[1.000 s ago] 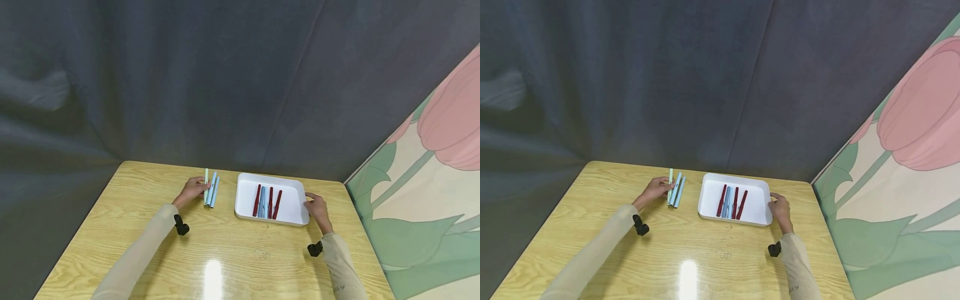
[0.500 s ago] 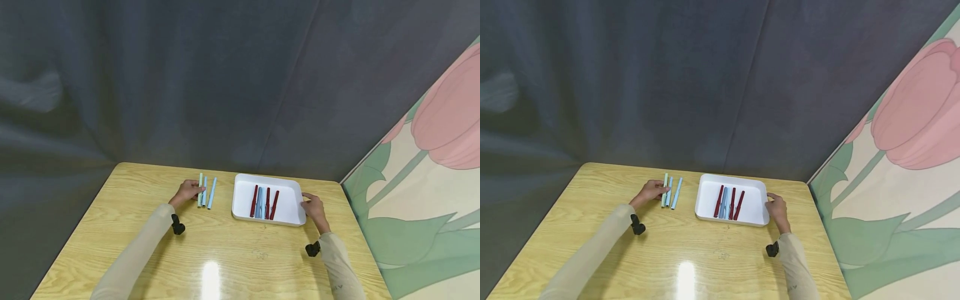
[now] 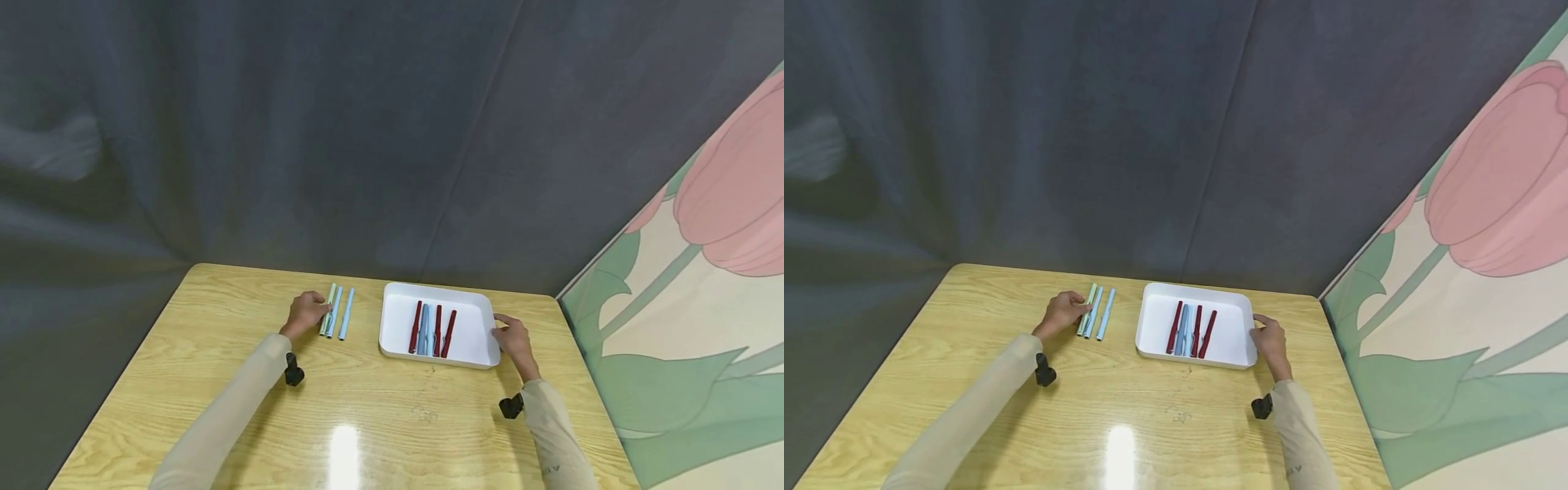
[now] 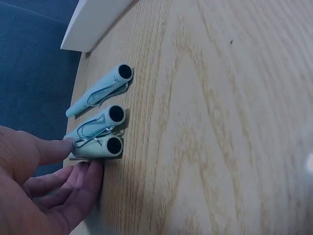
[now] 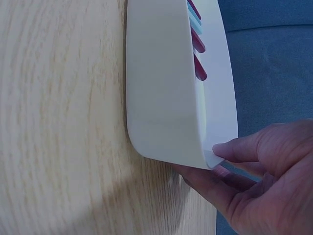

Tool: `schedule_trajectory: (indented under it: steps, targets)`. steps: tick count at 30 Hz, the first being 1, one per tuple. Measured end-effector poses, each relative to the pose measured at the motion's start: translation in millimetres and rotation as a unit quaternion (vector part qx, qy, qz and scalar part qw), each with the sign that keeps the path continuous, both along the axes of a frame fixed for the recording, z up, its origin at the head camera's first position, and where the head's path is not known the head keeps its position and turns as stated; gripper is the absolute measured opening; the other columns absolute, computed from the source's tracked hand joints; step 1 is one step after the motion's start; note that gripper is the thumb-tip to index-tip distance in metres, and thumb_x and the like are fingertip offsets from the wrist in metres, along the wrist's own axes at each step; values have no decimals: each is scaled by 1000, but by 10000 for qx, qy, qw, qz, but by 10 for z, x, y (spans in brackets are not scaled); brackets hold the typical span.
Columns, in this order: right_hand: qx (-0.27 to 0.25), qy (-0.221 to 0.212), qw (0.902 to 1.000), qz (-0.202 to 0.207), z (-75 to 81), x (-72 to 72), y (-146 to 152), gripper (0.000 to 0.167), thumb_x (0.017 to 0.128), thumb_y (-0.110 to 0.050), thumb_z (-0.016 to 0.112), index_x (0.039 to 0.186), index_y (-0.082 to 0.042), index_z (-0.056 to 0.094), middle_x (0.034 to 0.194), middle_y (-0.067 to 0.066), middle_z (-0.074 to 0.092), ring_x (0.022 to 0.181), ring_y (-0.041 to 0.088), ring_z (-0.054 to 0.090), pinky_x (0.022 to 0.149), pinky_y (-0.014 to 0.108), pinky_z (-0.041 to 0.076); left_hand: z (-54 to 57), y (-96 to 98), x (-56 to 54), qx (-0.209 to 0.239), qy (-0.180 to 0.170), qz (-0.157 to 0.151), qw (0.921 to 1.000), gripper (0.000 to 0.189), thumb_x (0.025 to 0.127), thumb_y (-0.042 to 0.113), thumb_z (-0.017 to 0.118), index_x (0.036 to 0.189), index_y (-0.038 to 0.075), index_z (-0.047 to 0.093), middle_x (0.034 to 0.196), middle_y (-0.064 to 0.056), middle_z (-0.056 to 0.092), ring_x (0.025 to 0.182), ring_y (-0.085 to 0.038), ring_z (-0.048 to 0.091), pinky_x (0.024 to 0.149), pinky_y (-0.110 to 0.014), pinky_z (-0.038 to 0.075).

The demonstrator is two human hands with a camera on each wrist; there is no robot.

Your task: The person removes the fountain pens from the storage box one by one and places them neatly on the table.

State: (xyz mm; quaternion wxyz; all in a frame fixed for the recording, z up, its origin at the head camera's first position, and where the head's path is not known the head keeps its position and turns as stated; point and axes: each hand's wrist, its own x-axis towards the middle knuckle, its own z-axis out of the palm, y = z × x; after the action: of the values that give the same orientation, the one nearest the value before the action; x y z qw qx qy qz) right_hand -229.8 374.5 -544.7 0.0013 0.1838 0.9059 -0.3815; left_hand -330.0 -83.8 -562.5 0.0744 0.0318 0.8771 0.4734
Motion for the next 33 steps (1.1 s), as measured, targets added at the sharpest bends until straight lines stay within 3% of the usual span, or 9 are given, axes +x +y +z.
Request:
schedule_trajectory:
  steps: [5,8,24,33]
  targets:
    - [10,-29,10000,-33,18,-1,3,47,99,-1,56,145,9,54,119,39,67,94,41,72,58,29,55,-23,-3,-17,189,-139,19,9997,27,99,13,72,118,-7,70,103,-22,75,69,-18,70,67,-35,60]
    - [43,-22,10000,-1,24,1,12,47,100,-1,55,146,10,54,121,40,66,97,44,72,58,28,54,-36,0,-29,252,-176,-7,9995,24,98,12,72,114,-6,71,103,-21,75,65,-14,68,62,-31,59]
    - [34,62,10000,22,-13,-35,11,47,99,0,55,145,9,55,115,38,69,88,36,73,54,26,52,-40,13,-27,385,-307,81,9988,21,96,11,73,109,-6,72,94,-19,76,64,-15,70,59,-28,59]
    - [218,-9,9997,63,21,-20,-9,47,98,1,54,145,10,54,115,38,69,89,40,73,54,27,52,-5,-77,-30,1162,-849,-17,9896,25,105,11,56,115,-8,68,88,-17,68,71,-17,62,62,-28,58]
